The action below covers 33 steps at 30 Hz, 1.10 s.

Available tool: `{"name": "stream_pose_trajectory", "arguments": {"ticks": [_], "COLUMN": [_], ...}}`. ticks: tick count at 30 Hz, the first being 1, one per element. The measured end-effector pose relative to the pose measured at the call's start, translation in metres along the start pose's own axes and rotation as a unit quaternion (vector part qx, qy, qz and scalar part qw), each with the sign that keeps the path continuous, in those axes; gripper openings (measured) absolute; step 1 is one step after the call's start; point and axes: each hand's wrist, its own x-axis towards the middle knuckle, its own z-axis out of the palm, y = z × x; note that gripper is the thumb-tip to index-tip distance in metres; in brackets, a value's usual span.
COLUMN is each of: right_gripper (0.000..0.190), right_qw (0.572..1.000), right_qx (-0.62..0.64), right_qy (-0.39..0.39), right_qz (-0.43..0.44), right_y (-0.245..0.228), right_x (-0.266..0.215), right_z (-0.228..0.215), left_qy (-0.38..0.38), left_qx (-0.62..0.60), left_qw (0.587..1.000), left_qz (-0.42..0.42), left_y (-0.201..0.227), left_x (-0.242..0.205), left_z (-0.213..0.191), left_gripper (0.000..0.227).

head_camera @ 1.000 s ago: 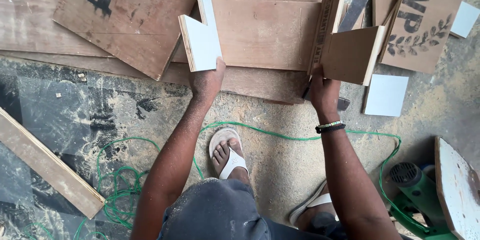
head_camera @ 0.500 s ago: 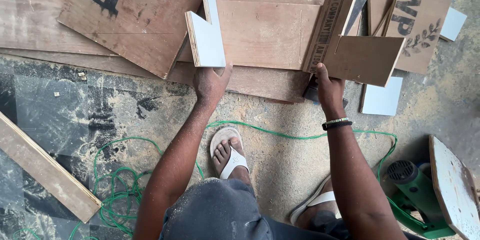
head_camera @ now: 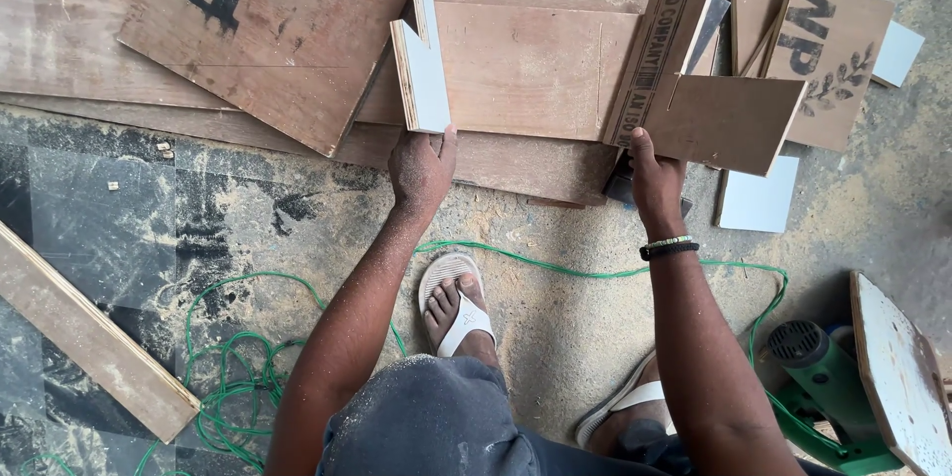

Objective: The recorder is measuring, checking, and assembling various pieces of wood and plywood on a dusty workshop floor.

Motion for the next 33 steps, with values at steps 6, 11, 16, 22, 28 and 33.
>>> {"name": "stream_pose_trajectory", "arguments": {"ticks": [6,11,16,22,28,33], "right_gripper": [0.070,0.068,0.057,0.045,0.030,0.025], "right_qw": [1.000,1.000,0.999,0.997,0.980,0.956], "right_qx": [0.009,0.018,-0.008,-0.061,-0.142,-0.218], "right_qy": [0.005,0.019,0.020,0.033,0.041,0.056], "right_qz": [0.009,-0.018,-0.024,-0.039,-0.131,-0.190], "right_y": [-0.004,0.000,-0.014,-0.025,-0.045,-0.037], "right_x": [-0.001,-0.003,-0.005,-0.010,-0.024,-0.018], "right_z": [0.002,0.003,0.003,0.007,0.018,0.023], "left_qy": [-0.044,-0.027,-0.021,-0.033,-0.036,-0.043], "left_qx": [0.032,0.029,0.021,0.017,-0.001,-0.006], "left_qw": [0.998,0.999,1.000,0.999,0.999,0.999], "left_qz": [-0.012,0.002,0.005,-0.011,0.004,-0.001], "left_y": [-0.002,-0.010,-0.011,-0.015,-0.009,-0.007], "left_x": [0.002,0.003,0.007,0.007,0.005,0.005], "left_z": [0.004,0.017,0.014,0.017,0.017,0.015], "left_gripper": [0.037,0.032,0.030,0.026,0.024,0.021]}}
